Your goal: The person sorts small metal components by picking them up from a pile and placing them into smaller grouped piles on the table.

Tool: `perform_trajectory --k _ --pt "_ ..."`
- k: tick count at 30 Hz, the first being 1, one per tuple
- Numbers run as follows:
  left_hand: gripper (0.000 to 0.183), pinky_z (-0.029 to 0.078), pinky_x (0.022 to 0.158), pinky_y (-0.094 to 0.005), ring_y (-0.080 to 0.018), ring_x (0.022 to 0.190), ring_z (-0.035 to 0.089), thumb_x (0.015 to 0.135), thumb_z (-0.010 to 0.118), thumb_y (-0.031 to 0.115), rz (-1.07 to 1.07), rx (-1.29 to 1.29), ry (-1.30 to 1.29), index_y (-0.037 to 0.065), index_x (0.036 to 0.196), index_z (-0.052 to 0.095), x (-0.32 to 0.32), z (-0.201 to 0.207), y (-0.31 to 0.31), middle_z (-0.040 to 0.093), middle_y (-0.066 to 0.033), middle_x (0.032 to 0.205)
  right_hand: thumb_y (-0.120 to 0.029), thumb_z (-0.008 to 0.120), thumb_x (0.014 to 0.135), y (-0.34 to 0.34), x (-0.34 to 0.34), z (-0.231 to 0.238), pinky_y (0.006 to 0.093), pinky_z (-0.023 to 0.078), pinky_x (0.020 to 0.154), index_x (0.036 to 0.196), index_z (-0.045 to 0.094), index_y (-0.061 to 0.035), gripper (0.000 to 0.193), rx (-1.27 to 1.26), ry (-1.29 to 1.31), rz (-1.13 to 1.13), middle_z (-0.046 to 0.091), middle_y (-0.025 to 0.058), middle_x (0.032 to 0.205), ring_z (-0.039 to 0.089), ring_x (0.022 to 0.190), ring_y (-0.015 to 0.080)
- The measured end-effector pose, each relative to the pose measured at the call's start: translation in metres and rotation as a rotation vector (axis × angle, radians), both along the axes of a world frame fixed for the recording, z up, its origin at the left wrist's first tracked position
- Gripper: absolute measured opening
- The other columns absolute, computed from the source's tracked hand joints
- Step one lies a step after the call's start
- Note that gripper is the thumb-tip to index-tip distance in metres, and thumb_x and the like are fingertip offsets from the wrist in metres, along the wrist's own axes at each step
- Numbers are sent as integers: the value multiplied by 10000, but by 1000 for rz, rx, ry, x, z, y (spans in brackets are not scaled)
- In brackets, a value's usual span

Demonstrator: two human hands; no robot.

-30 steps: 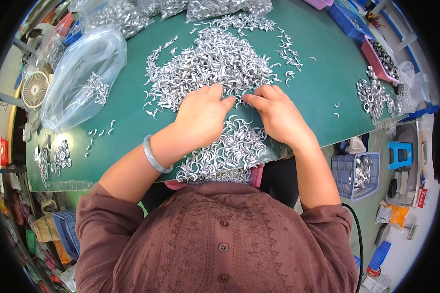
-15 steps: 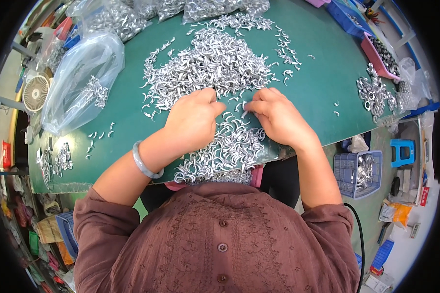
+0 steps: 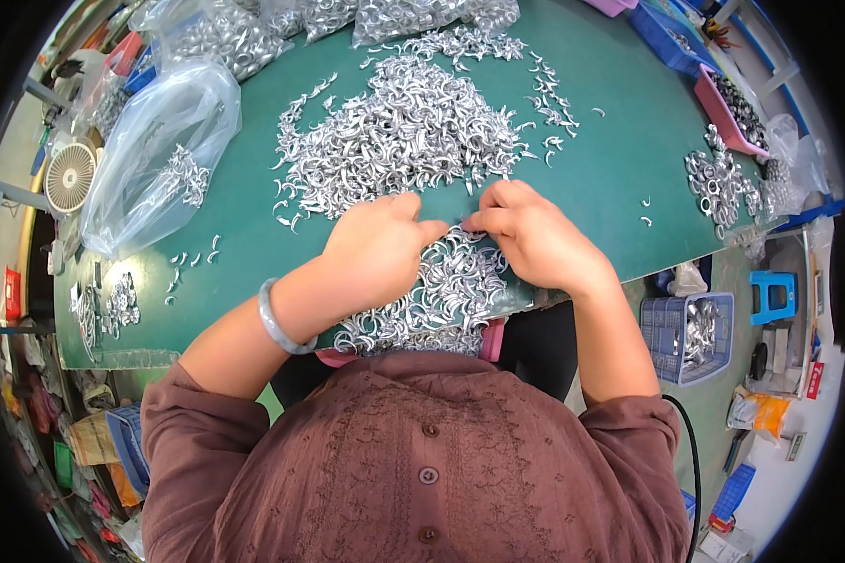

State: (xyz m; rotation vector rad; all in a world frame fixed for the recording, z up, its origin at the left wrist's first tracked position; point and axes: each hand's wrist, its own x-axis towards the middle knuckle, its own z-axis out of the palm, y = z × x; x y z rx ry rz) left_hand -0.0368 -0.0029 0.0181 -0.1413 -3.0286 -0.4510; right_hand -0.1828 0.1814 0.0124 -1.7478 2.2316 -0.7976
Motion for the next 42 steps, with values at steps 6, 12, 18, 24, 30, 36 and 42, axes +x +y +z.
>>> perform_trajectory --k 6,12,18,24,30,36,42 --pt "428 484 662 -407 -297 766 583 739 567 -9 -16 138 113 89 1139 683 23 -6 -5 546 -107 850 -26 611 855 4 18 -9 424 468 931 1153 632 -7 299 -110 -3 -65 605 158 1148 555 1092 358" --pt "376 484 684 -404 -305 778 576 755 568 -20 3 157 162 26 1114 670 39 -11 -5 555 -117 873 -152 644 884 9 45 -16 445 419 1050 1211 594 17 371 -96 -29 9 560 196 1289 490 1261 392" --pt "349 475 740 -401 -303 823 567 769 572 -29 -14 220 118 30 1097 676 55 -11 -8 570 -120 902 -135 666 860 9 58 -13 445 430 1022 1161 612 17 342 -143 -66 89 571 185 1245 516 1215 382" --pt "314 471 761 -395 -302 848 562 781 580 -28 -77 320 116 21 1076 674 65 -14 -12 582 -125 936 -38 648 809 -32 47 -3 431 469 883 1109 641 -22 301 -208 84 41 617 117 1097 577 1027 321" --pt "312 476 767 -400 -308 855 563 785 581 -29 -35 353 163 11 1082 669 69 -11 -18 579 -127 936 22 593 785 -50 44 -13 403 442 914 1140 657 -33 365 -54 267 -20 612 99 1066 551 1028 297" --pt "306 474 782 -397 -313 876 564 798 582 -15 66 292 192 -6 1095 658 66 -16 -26 575 -136 950 -2 613 795 -34 43 -7 395 453 887 1055 695 -50 277 -80 119 75 618 86 1006 564 975 287" --pt "278 484 766 -405 -311 870 579 839 582 53 179 210 244 41 1103 667 39 -22 -25 580 -121 924 -28 651 783 -34 42 -9 397 468 839 991 712 -66 220 -123 81 -36 610 81 943 570 931 287"
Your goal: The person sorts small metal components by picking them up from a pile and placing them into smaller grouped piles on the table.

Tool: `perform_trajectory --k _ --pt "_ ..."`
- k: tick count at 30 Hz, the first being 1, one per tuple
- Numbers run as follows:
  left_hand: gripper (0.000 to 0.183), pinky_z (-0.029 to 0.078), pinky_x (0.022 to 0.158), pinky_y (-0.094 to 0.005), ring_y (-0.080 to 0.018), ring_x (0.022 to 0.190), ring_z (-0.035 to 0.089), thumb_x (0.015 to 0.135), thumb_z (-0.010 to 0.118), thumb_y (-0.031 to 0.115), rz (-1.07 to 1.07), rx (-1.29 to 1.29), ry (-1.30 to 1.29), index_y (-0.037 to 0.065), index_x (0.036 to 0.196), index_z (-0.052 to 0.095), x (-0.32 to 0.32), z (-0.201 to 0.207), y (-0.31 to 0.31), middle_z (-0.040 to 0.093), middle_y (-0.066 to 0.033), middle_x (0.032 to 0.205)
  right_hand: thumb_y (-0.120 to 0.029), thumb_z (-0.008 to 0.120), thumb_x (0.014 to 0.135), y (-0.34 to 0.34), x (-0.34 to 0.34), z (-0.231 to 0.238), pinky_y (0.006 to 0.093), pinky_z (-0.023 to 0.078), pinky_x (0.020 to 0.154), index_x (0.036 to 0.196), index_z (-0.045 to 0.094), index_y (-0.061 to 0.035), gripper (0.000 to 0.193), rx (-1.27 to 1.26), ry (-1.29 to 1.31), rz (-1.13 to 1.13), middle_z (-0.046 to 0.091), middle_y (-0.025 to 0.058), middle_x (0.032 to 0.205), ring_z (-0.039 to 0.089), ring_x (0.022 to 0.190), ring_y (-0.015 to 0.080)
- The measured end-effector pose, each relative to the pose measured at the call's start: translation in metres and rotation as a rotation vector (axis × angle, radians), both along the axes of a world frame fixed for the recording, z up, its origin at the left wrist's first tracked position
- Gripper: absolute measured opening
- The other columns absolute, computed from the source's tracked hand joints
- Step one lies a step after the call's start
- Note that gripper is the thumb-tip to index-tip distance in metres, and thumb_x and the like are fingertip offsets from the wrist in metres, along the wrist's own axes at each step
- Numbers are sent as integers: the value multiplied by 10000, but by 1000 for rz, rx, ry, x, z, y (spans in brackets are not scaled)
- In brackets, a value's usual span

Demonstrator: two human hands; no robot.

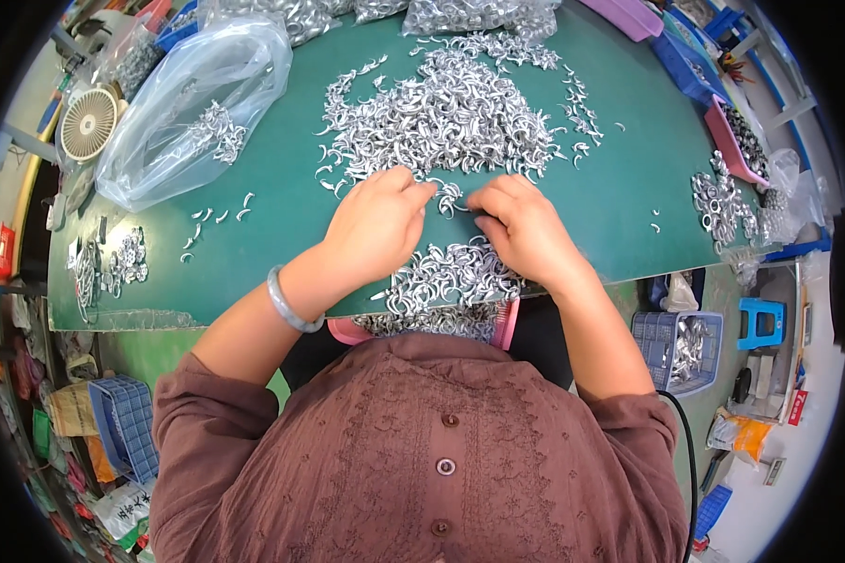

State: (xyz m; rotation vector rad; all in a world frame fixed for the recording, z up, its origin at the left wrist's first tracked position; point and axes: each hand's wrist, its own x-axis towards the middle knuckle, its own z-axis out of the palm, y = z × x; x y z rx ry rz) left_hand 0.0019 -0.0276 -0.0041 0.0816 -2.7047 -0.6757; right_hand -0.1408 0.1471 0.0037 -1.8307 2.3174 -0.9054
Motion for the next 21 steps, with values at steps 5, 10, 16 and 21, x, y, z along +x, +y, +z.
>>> perform_trajectory --k 5,10,16,21 --pt "228 503 722 -413 -307 831 597 846 604 100 -22 -50 -43 88 1060 683 -12 -2 0 583 -100 890 -51 678 768 -8 -4 -7 406 470 821 955 713 -85 194 29 68 -46 585 89 885 569 907 303" --pt "168 510 719 -419 -312 818 609 841 622 117 -1 -58 -53 84 992 689 -6 -3 -2 591 -99 867 -55 684 766 1 -7 -4 420 473 808 878 684 -56 112 72 27 -55 585 109 884 569 908 327" --pt "91 500 698 -411 -298 795 619 836 644 128 49 69 -85 61 887 677 -3 -2 -9 610 -99 833 -55 694 771 -2 -5 -1 436 476 816 897 669 -37 130 35 -91 -84 606 126 895 586 925 345" --pt "97 489 670 -402 -289 745 624 825 658 150 97 122 -119 60 860 662 -1 -3 -11 617 -99 799 -41 686 774 -7 -1 -2 437 482 812 954 677 -36 180 40 -52 -91 614 132 895 596 926 349"
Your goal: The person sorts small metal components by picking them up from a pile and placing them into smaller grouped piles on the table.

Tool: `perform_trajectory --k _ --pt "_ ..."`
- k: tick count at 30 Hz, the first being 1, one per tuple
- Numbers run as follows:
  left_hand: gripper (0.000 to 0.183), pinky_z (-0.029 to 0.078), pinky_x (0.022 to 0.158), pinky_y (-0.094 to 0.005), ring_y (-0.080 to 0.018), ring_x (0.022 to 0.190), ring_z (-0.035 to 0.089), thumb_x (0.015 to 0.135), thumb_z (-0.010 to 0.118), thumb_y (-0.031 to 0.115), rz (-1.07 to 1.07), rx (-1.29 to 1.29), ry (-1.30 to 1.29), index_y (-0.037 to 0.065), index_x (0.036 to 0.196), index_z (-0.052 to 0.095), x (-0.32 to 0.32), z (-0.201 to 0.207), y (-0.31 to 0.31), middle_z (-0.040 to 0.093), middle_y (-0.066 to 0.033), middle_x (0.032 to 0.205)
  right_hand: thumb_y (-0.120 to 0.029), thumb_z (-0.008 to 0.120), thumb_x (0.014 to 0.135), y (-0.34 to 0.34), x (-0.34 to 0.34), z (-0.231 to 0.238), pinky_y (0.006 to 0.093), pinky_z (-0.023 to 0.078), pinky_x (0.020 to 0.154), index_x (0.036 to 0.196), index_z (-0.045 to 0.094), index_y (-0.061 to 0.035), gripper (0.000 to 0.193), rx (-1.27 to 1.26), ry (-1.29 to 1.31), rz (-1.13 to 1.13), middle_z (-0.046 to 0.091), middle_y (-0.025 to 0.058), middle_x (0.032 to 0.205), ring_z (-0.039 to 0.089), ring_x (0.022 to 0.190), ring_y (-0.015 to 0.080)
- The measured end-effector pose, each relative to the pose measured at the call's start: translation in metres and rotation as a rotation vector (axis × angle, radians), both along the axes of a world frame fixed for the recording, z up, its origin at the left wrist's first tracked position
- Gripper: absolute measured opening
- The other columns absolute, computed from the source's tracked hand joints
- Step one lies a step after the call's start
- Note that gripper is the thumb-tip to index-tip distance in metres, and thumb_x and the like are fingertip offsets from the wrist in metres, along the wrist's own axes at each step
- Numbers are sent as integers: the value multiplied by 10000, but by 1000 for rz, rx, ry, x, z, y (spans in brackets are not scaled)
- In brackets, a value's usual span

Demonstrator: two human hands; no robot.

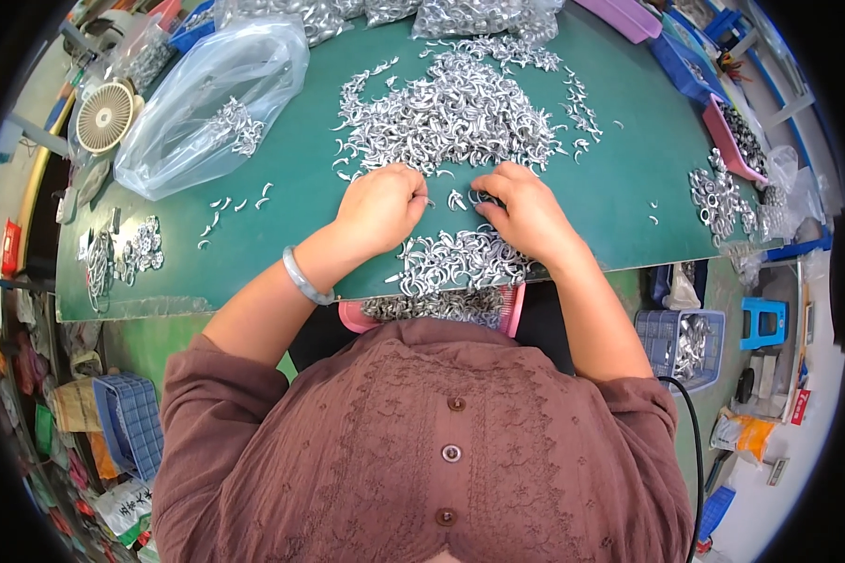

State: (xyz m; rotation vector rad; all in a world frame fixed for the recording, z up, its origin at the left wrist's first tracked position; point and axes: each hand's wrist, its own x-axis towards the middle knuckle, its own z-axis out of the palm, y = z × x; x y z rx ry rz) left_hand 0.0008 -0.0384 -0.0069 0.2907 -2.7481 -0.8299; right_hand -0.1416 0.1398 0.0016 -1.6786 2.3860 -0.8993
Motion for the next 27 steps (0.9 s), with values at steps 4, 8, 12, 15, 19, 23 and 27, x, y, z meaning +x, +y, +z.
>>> perform_trajectory --k 4,8,12,15,19,23,27 --pt "92 490 664 -405 -295 714 620 810 650 137 7 -10 9 60 858 660 1 2 0 618 -100 775 -14 651 796 -1 -2 0 434 487 821 984 680 -32 191 64 2 14 622 140 893 601 927 352" --pt "118 490 715 -401 -294 822 615 783 624 79 -13 -44 -20 62 890 672 5 5 -1 611 -101 867 7 618 809 3 -6 -4 432 489 832 996 684 -35 202 -17 -99 40 631 144 910 603 927 353" --pt "286 483 754 -403 -301 893 584 766 598 15 -195 -54 163 88 1018 709 0 0 -2 582 -101 935 23 591 814 1 -6 -1 427 490 835 1035 685 -37 247 -53 -62 27 630 141 946 599 942 348" --pt "367 482 750 -406 -302 852 576 756 590 -1 -248 -112 151 108 1084 714 -2 -5 1 575 -100 907 23 587 816 6 -6 0 422 491 828 1043 689 -41 258 -11 18 63 619 135 946 595 948 341" --pt "327 478 748 -406 -294 840 574 749 597 4 -259 -115 158 100 1034 724 3 -3 0 572 -94 899 -10 617 811 10 -9 5 410 494 813 989 706 -45 202 60 -53 114 605 122 922 597 923 326" --pt "318 474 753 -406 -297 843 573 743 603 8 -279 -121 135 106 1019 728 13 -2 -1 572 -89 890 -52 651 804 5 -5 12 407 498 800 934 713 -38 144 36 -103 47 604 118 921 600 901 316" --pt "316 469 775 -410 -310 854 574 750 593 4 -266 -143 168 80 1032 712 16 1 -5 576 -99 887 -79 651 821 -3 -11 14 427 500 790 1028 691 -55 212 170 -143 198 606 126 924 608 908 332"
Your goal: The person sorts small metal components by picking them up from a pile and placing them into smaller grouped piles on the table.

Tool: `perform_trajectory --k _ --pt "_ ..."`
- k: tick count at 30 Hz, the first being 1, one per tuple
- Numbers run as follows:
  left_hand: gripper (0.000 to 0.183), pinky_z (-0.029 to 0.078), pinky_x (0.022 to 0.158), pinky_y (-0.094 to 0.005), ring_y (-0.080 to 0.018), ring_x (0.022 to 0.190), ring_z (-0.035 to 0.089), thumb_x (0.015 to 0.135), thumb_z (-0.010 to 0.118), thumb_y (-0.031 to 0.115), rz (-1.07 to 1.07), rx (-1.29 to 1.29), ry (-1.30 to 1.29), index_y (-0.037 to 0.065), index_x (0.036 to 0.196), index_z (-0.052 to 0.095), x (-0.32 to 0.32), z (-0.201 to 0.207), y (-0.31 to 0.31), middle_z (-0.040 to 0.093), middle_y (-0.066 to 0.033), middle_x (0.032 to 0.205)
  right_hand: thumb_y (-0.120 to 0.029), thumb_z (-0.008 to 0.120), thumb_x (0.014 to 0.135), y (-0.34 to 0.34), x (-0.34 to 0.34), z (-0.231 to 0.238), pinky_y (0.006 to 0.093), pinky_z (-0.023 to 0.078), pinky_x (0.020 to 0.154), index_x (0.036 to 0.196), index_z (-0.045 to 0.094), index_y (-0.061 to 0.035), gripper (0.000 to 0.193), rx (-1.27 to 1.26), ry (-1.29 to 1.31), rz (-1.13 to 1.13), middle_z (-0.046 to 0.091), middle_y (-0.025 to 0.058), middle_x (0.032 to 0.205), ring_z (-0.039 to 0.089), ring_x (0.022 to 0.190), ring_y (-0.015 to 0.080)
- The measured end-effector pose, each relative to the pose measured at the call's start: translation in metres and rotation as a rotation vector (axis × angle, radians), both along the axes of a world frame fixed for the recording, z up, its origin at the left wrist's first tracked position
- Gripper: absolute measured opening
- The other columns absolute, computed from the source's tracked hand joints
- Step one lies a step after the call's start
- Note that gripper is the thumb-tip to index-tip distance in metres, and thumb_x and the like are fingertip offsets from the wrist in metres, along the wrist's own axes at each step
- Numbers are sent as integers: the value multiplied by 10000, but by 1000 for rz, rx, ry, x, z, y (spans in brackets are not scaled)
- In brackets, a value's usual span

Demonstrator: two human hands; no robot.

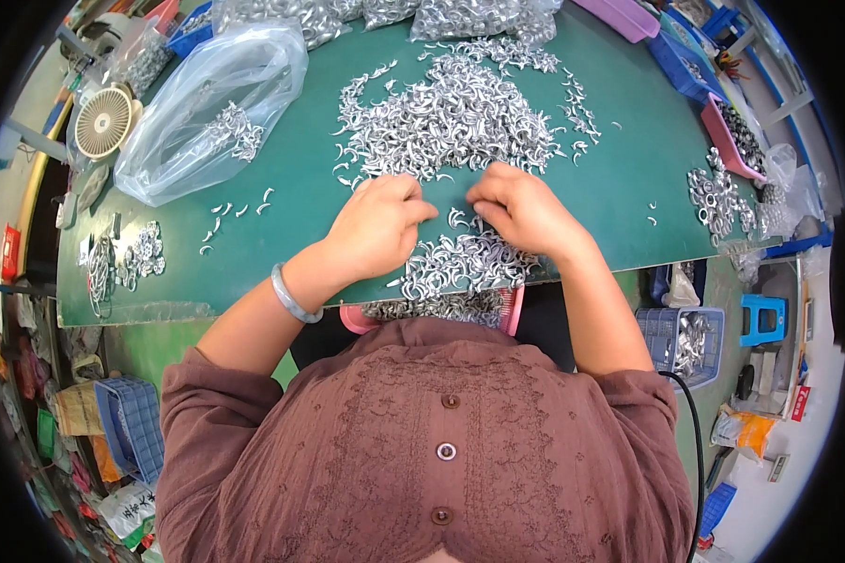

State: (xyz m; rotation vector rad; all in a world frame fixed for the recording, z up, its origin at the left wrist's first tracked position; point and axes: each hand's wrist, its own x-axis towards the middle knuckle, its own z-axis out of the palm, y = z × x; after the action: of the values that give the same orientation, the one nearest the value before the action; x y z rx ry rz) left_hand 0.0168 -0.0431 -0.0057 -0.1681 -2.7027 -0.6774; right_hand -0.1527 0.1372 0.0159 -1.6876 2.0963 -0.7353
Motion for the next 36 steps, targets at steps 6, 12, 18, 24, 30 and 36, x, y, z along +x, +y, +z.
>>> perform_trajectory --k 6,12,18,24,30,36 --pt "355 469 807 -431 -329 876 575 790 564 2 281 -42 -1 61 1125 664 -1 1 -8 577 -132 894 -58 588 841 -25 7 -9 423 500 815 1109 692 -100 291 14 274 -31 603 137 927 608 929 330" --pt "347 469 806 -427 -325 895 571 801 547 -8 282 -70 -68 63 1118 670 2 2 -14 579 -129 929 -24 559 814 -39 15 1 416 502 821 1201 659 -161 423 65 245 -50 611 114 941 611 948 322" --pt "291 452 829 -435 -326 928 570 807 541 -6 284 -46 -60 75 1050 677 9 2 -19 585 -120 949 -40 552 819 -37 9 7 416 508 830 1219 645 -157 427 190 303 16 632 107 970 628 961 312" --pt "331 423 857 -420 -308 962 561 810 523 -21 288 -45 -61 99 1086 661 10 6 -15 581 -106 977 -56 589 841 -42 12 -4 433 500 735 1162 669 -134 340 -109 342 -11 594 123 883 606 819 341" --pt "341 414 859 -409 -299 935 551 814 526 -21 287 -109 -100 105 1103 655 16 8 -19 578 -97 974 -49 585 835 -28 0 4 427 505 764 1059 698 -94 255 56 286 1 610 119 890 613 862 336" --pt "319 414 853 -410 -303 938 552 823 523 -19 265 -91 -113 88 1095 651 22 7 -23 577 -99 965 -11 560 859 -15 -10 9 402 499 798 1022 682 -38 205 3 158 -123 622 138 944 613 916 350"
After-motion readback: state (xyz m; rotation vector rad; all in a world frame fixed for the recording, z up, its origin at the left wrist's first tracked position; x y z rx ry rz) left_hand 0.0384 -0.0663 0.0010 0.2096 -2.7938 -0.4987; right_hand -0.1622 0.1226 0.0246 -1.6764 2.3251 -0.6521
